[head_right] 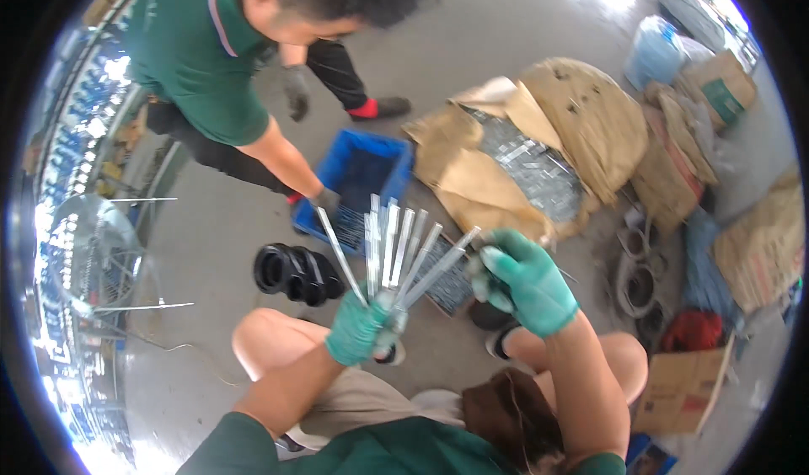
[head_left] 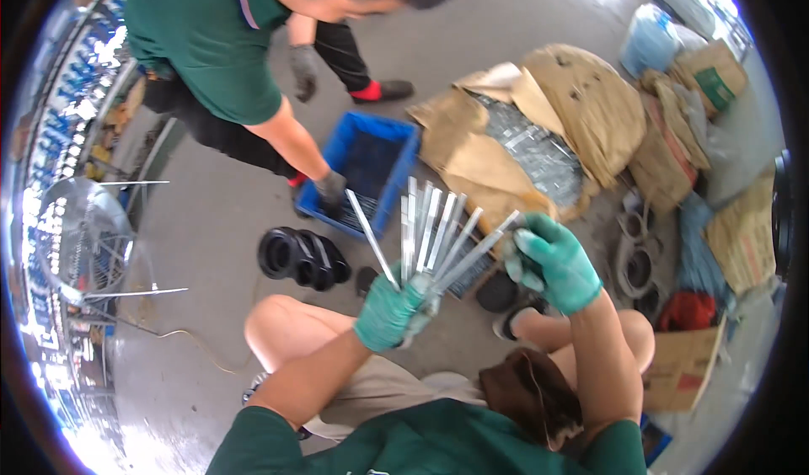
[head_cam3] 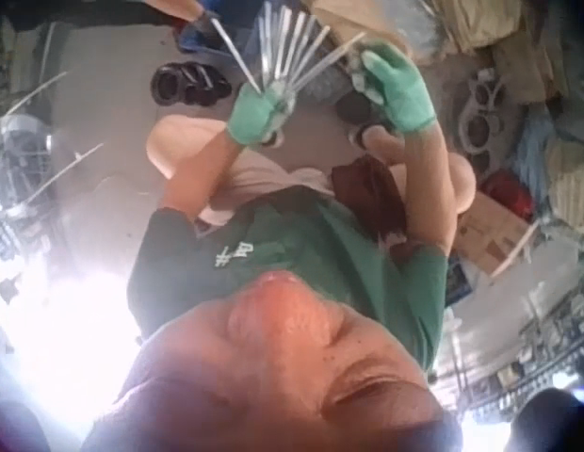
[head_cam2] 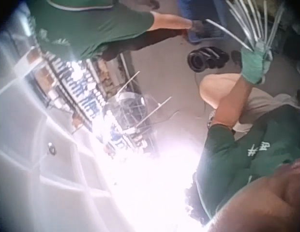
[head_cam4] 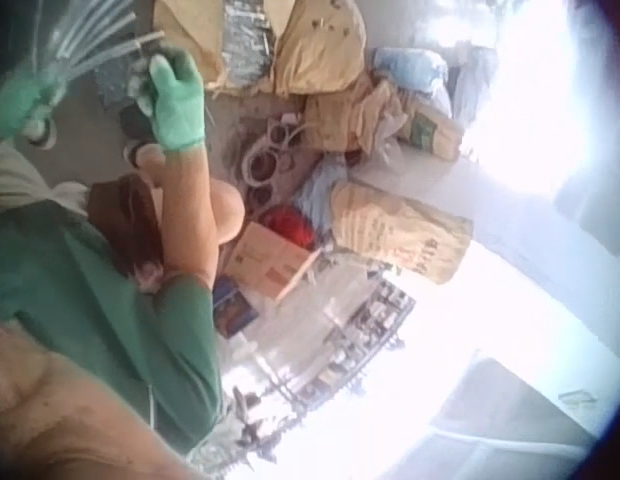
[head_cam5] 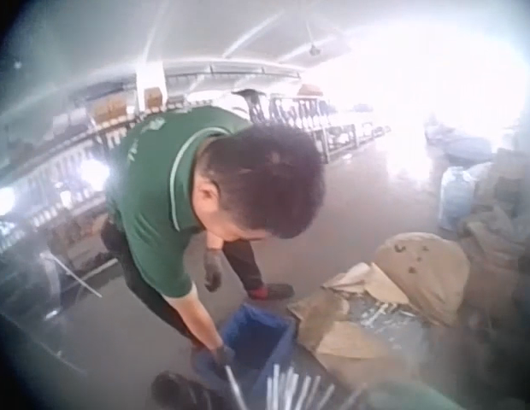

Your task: The person picks up metal rods from a large paper bag, checks them, and places some into a blue plastic bin.

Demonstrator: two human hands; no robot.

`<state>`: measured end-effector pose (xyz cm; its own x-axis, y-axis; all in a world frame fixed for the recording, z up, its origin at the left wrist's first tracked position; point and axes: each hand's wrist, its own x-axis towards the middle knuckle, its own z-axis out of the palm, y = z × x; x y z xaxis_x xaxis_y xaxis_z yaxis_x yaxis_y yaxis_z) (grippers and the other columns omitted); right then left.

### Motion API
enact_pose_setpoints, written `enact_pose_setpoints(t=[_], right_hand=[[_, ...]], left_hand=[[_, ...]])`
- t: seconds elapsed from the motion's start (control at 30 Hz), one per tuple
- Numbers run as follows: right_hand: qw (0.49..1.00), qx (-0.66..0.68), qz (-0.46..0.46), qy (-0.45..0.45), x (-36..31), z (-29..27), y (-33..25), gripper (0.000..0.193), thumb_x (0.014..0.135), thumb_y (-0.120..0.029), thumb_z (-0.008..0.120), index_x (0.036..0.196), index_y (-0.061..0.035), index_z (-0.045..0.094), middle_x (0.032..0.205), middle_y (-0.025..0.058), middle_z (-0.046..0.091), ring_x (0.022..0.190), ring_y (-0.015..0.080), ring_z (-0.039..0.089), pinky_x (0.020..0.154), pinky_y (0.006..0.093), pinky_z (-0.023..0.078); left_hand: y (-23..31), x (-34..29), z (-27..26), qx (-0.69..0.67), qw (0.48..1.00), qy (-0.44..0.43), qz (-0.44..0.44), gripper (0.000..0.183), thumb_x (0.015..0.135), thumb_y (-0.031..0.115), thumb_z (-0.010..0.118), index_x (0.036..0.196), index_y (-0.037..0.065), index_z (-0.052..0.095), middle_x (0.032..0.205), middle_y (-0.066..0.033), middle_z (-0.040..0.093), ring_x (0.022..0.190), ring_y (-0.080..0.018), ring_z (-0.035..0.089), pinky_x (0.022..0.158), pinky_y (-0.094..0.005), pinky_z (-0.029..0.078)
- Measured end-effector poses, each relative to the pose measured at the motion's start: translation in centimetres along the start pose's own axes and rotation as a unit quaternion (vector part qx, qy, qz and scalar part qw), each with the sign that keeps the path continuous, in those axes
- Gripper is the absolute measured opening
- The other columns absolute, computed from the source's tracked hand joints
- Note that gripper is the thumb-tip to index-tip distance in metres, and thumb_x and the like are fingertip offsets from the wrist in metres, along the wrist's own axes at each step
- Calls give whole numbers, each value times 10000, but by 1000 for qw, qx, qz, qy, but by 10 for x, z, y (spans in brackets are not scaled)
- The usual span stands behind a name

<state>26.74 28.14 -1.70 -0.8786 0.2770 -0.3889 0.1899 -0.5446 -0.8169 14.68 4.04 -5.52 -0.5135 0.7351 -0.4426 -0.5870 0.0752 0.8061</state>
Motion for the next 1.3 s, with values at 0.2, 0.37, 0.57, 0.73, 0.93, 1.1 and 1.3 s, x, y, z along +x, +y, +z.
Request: enact_pose_setpoints(t=[0.2, 0.37, 0.57, 0.73, 0.93, 1.1, 1.3], right_hand=[[999, 25, -37, -17, 0, -22, -5, 195, 977, -152, 591, 1133, -39, 566, 931, 89, 665, 715, 123, 630, 479, 182, 405], [999, 22, -38, -29, 11, 2, -3, 252, 950, -189, 647, 1152, -43, 609, 924, 32, 656, 715, 71, 593, 507, 175, 394], [997, 45, -59, -13, 10, 5, -2, 225, 952, -154, 640, 1134, -23, 627, 907, 37, 662, 700, 90, 612, 526, 177, 439], [997, 10, -74, -35, 9, 21, -13, 264, 981, -209, 602, 1165, -20, 594, 875, 2, 595, 708, 68, 556, 582, 200, 428], [990, 11, -21, -136, 6, 4, -27, 289, 964, -257, 638, 1152, -38, 613, 863, -14, 573, 702, 53, 522, 554, 186, 398], [991, 9, -46, -127, 3, 2, -22, 263, 958, -226, 646, 1145, -40, 639, 820, -15, 607, 636, 46, 518, 521, 180, 398], [982, -149, -19, -110, 0, -3, -34, 295, 934, -231, 674, 1154, -34, 662, 878, -3, 644, 661, 42, 543, 536, 189, 433]], left_hand=[[2, -1, 14, 10, 997, -73, -1, 301, 967, 340, 621, 1062, 79, 504, 669, -77, 625, 363, -78, 414, 333, -215, 315], [-10, -6, 4, -8, 997, -67, 31, 343, 947, 351, 646, 1116, 85, 510, 625, -71, 555, 414, -106, 473, 357, -257, 367], [0, -8, 13, -22, 993, -113, -15, 360, 917, 354, 693, 1118, 110, 522, 644, -50, 549, 432, -102, 468, 371, -241, 333], [-9, -8, 6, -65, 992, -103, -13, 336, 913, 329, 703, 1124, 124, 540, 658, -35, 544, 449, -135, 481, 390, -261, 346], [-10, -5, 7, 10, 993, -108, -49, 365, 920, 369, 687, 1082, 87, 522, 633, -36, 560, 423, -105, 488, 488, -295, 473], [-8, -6, 11, 55, 991, -109, -62, 406, 922, 409, 671, 1060, 61, 513, 619, -37, 563, 420, -92, 489, 523, -305, 508], [-5, -6, 8, 37, 989, -114, -87, 338, 895, 354, 723, 1009, 100, 532, 698, -48, 617, 558, -114, 591, 442, -219, 426]])
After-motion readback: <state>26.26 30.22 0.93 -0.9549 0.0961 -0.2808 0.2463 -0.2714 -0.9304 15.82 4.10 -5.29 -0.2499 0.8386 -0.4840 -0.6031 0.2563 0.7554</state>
